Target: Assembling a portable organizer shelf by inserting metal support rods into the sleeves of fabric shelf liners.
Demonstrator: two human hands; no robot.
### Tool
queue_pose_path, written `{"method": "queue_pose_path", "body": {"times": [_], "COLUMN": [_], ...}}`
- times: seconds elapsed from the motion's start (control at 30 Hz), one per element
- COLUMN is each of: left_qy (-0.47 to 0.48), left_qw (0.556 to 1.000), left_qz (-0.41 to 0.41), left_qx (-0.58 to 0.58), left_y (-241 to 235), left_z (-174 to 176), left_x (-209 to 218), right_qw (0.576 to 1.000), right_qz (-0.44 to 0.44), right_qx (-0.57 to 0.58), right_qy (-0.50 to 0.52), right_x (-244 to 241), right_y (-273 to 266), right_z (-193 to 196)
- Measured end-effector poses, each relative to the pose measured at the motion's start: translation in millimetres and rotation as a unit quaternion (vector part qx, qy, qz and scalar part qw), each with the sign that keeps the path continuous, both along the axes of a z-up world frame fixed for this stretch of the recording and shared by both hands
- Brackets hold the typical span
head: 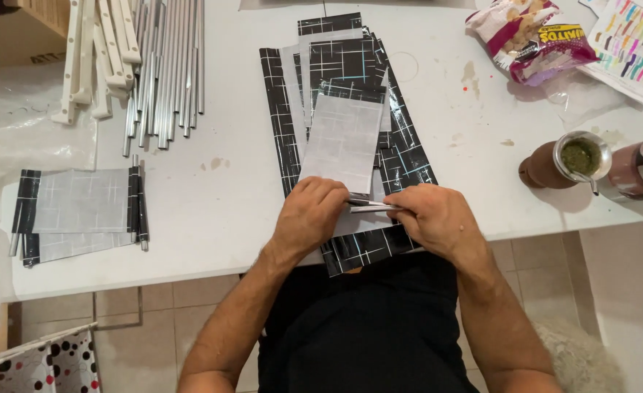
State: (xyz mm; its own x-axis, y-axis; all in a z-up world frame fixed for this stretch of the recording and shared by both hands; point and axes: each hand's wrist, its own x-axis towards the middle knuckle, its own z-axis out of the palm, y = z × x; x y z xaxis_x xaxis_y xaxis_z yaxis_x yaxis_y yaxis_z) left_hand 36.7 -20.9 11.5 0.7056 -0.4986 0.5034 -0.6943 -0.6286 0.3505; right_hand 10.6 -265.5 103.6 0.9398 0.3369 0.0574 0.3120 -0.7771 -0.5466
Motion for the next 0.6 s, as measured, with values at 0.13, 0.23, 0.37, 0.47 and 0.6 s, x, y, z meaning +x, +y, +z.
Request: {"method": "queue_pose_path", "body": {"times": [0.13,0.23,0.37,0.47,0.6], "left_qy": [-0.005,-0.053,-0.038,-0.046,-0.066], "left_qw": [1.0,0.998,0.997,0.996,0.996], "left_qz": [-0.02,-0.002,0.044,0.053,0.031], "left_qx": [0.018,0.026,0.047,0.053,0.044], "left_y": [-6,-6,1,-5,-23], "left_z": [3,0,-7,-5,4], "left_x": [-3,-5,-4,-5,-10], "right_qw": [0.999,0.997,0.985,0.985,0.997], "right_qz": [0.016,0.005,-0.053,-0.072,-0.038], "right_qx": [0.007,-0.041,-0.115,-0.11,0.014], "right_qy": [0.029,0.061,0.117,0.116,0.06], "right_x": [3,3,0,-1,-3], "right_y": [3,2,-15,-20,-9], "right_z": [-8,-4,10,-2,-27]}}
